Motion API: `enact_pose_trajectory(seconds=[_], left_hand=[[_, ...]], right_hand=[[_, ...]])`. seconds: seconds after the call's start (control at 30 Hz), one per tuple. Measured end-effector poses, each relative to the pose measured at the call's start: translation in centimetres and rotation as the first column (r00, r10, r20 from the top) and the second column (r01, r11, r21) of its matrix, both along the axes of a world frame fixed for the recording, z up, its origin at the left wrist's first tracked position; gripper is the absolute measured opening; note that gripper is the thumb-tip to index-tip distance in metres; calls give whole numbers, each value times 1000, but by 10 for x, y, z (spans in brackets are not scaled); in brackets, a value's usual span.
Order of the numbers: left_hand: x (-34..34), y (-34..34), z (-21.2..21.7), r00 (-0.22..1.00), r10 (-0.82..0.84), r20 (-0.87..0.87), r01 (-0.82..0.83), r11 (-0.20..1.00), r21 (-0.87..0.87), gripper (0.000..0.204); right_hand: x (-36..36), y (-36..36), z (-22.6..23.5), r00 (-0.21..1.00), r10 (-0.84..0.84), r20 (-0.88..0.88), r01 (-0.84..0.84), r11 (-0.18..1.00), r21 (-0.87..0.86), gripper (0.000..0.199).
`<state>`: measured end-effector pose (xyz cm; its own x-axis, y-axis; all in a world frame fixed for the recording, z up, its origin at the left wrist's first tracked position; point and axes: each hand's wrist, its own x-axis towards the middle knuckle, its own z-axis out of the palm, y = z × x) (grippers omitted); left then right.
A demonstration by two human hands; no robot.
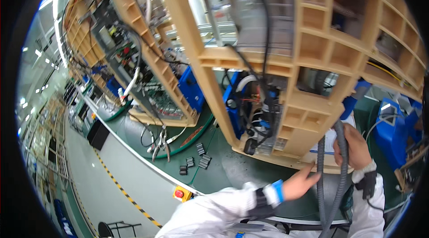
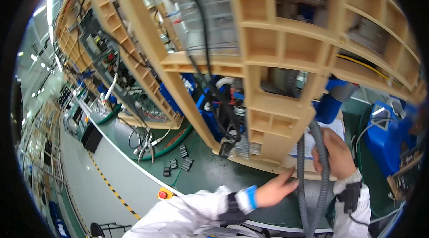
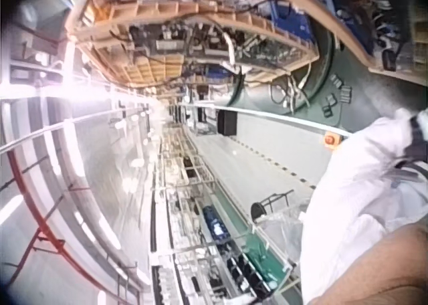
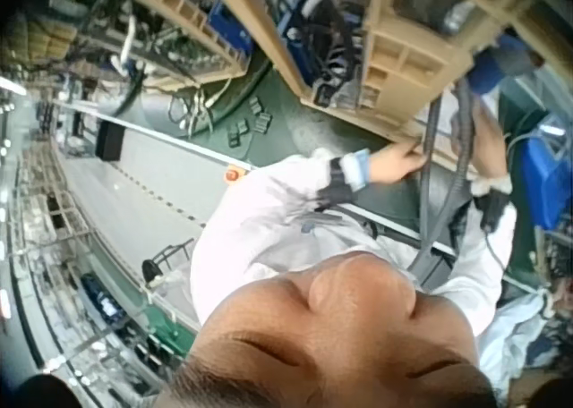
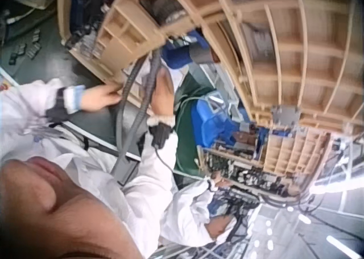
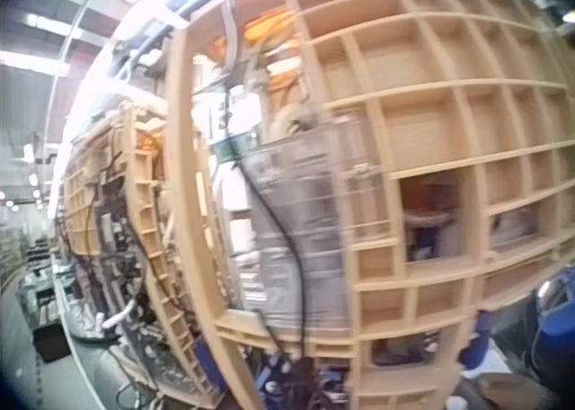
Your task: Assembling internal wiring and plumbing components of a manufacturing appliance.
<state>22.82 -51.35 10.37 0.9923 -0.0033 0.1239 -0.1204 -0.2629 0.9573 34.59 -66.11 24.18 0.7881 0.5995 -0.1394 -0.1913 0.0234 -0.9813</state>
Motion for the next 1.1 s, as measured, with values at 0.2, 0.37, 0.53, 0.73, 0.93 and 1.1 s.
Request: enact_pose_trajectory(seconds=[0.2, 0.37, 0.53, 0.73, 0.93, 1.1], left_hand=[[-50, 205, 128, 907, 169, 386, -165, 985, -43, 47], [29, 281, 232, 765, 528, 368, -280, 788, -549, 35], [52, 308, 232, 969, -242, 44, 222, 781, -584, 30], [64, 309, 227, 971, -232, -58, 112, 656, -747, 32], [50, 290, 227, 989, -136, -52, 71, 765, -641, 41], [19, 270, 223, 966, -242, -90, 102, 680, -726, 43]], right_hand=[[31, 45, 26, 789, -71, 611, 157, 984, -88, 42], [11, 55, 18, 872, -91, 480, 202, 962, -185, 56], [-103, -51, -77, 974, -126, 188, 168, 960, -225, 47], [-319, -214, -217, 927, -188, -324, -75, 754, -653, 50], [-470, -292, -410, 551, -673, -494, 530, 739, -415, 50], [-443, -279, -408, 628, -650, -429, 262, 695, -670, 60]])
